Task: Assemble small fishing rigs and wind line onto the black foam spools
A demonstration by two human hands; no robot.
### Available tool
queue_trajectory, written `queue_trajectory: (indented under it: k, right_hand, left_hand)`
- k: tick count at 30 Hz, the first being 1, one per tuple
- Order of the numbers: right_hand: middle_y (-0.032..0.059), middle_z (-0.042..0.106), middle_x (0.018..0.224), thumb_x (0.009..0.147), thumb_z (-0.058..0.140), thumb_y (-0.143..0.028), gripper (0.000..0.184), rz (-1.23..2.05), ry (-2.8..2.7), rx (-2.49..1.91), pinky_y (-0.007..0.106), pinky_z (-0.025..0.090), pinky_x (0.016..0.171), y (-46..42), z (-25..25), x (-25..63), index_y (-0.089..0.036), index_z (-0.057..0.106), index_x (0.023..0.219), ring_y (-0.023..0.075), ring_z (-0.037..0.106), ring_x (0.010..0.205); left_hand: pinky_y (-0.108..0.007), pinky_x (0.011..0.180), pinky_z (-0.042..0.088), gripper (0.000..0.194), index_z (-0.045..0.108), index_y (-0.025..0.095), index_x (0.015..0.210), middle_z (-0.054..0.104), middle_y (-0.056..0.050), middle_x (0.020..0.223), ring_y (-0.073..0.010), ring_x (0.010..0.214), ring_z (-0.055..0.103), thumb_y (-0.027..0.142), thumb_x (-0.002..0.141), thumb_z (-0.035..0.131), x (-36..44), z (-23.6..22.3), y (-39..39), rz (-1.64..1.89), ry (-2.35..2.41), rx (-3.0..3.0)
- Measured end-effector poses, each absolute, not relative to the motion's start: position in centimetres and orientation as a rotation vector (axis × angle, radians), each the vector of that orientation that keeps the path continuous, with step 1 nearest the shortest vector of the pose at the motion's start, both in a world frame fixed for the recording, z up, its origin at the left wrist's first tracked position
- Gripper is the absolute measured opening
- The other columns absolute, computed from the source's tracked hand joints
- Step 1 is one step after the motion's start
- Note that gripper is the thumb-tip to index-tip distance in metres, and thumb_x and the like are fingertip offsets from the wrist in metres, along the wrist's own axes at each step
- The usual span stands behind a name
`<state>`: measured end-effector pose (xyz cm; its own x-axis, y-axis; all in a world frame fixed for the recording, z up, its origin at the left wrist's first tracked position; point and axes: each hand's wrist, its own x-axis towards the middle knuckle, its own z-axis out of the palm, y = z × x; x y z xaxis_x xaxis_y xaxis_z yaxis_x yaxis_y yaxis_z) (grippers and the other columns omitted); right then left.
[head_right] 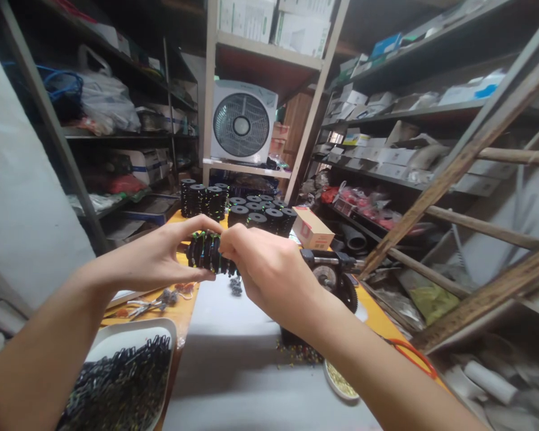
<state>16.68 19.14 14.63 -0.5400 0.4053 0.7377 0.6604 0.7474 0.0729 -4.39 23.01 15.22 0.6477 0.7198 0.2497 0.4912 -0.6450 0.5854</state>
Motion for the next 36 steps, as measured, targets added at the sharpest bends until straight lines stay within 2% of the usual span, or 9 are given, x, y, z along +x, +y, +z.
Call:
queue_trajectory:
  k: [7, 12, 16, 20, 24, 27, 30, 33, 36]
  right_hand:
    - [0.0030, 0.070, 0.087, 0.083, 0.046, 0.001, 0.023, -0.564, -2.244, -0.734, 0.025, 0.051, 0.069, 19.0, 14.3, 16.5, -0.019, 0.052, 0.091, 0.0143, 0.067, 0.076]
    - [0.0058, 0.070, 0.086, 0.088, 0.042, -0.004, 0.021, -0.796, -2.292, -0.716, 0.028, 0.054, 0.073, 18.5, 14.1, 15.8, -0.019, 0.055, 0.086, 0.0177, 0.067, 0.083]
    - [0.0061, 0.070, 0.082, 0.090, 0.036, -0.004, 0.028, -0.935, -2.336, -0.706, 0.031, 0.056, 0.084, 18.0, 13.9, 15.6, -0.019, 0.060, 0.091, 0.0191, 0.067, 0.093]
    - [0.0081, 0.071, 0.086, 0.090, 0.038, -0.004, 0.029, -0.921, -2.369, -0.606, 0.036, 0.053, 0.098, 17.8, 13.6, 16.0, -0.017, 0.062, 0.102, 0.0218, 0.066, 0.105]
    - [0.0171, 0.071, 0.101, 0.089, 0.048, -0.006, 0.023, -1.081, -2.396, -0.499, 0.039, 0.049, 0.103, 17.6, 13.2, 16.6, -0.008, 0.062, 0.107, 0.0289, 0.060, 0.114]
    - [0.0233, 0.067, 0.112, 0.088, 0.050, -0.005, 0.027, -1.170, -2.456, -0.499, 0.044, 0.049, 0.102, 17.2, 12.7, 17.0, -0.002, 0.060, 0.113, 0.0339, 0.052, 0.122]
    - [0.0244, 0.057, 0.128, 0.089, 0.045, -0.004, 0.038, -1.129, -2.534, -0.618, 0.047, 0.047, 0.103, 16.7, 12.2, 17.6, -0.001, 0.051, 0.127, 0.0343, 0.040, 0.131]
    - [0.0207, 0.046, 0.141, 0.087, 0.042, -0.001, 0.048, -0.919, -2.559, -0.719, 0.048, 0.041, 0.109, 16.4, 11.8, 18.5, -0.002, 0.041, 0.136, 0.0305, 0.030, 0.139]
    - [0.0178, 0.047, 0.140, 0.086, 0.048, -0.004, 0.049, -0.709, -2.416, -0.812, 0.049, 0.038, 0.110, 16.8, 11.8, 19.3, -0.007, 0.041, 0.135, 0.0278, 0.032, 0.138]
  left_hand:
    - [-0.028, 0.057, 0.047, 0.047, 0.048, 0.030, 0.116, 0.062, 0.000, 0.098, -0.0149, 0.065, 0.056, 0.041, 0.074, 0.067, -4.3, 15.1, 23.2, 0.662, 0.940, 2.384]
    - [-0.025, 0.052, 0.047, 0.046, 0.048, 0.029, 0.115, 0.059, 0.001, 0.090, -0.0136, 0.063, 0.055, 0.038, 0.074, 0.067, -4.3, 14.8, 23.3, 0.703, 0.904, 2.385]
    - [-0.022, 0.045, 0.043, 0.046, 0.048, 0.029, 0.116, 0.056, 0.004, 0.079, -0.0103, 0.054, 0.051, 0.036, 0.075, 0.066, -4.4, 14.7, 23.3, 0.715, 0.889, 2.355]
    - [-0.021, 0.048, 0.044, 0.043, 0.049, 0.027, 0.114, 0.058, 0.004, 0.081, -0.0094, 0.055, 0.050, 0.036, 0.076, 0.066, -4.5, 14.7, 23.4, 0.726, 0.853, 2.380]
    - [-0.021, 0.051, 0.043, 0.043, 0.049, 0.027, 0.115, 0.059, 0.004, 0.085, -0.0082, 0.055, 0.048, 0.035, 0.076, 0.066, -4.5, 14.7, 23.4, 0.749, 0.826, 2.392]
    - [-0.023, 0.055, 0.045, 0.044, 0.050, 0.026, 0.115, 0.060, 0.002, 0.092, -0.0106, 0.062, 0.052, 0.038, 0.076, 0.067, -4.6, 14.7, 23.5, 0.761, 0.836, 2.415]
    - [-0.025, 0.055, 0.044, 0.046, 0.049, 0.027, 0.116, 0.059, 0.001, 0.092, -0.0120, 0.062, 0.052, 0.042, 0.075, 0.066, -4.6, 14.7, 23.5, 0.751, 0.868, 2.422]
    - [-0.026, 0.052, 0.043, 0.052, 0.045, 0.031, 0.121, 0.058, 0.003, 0.087, -0.0128, 0.059, 0.052, 0.042, 0.075, 0.066, -4.7, 14.6, 23.4, 0.728, 0.871, 2.351]
    - [-0.026, 0.052, 0.041, 0.056, 0.045, 0.031, 0.123, 0.052, 0.005, 0.071, -0.0152, 0.059, 0.050, 0.048, 0.074, 0.066, -4.7, 14.6, 23.6, 0.722, 0.914, 2.348]
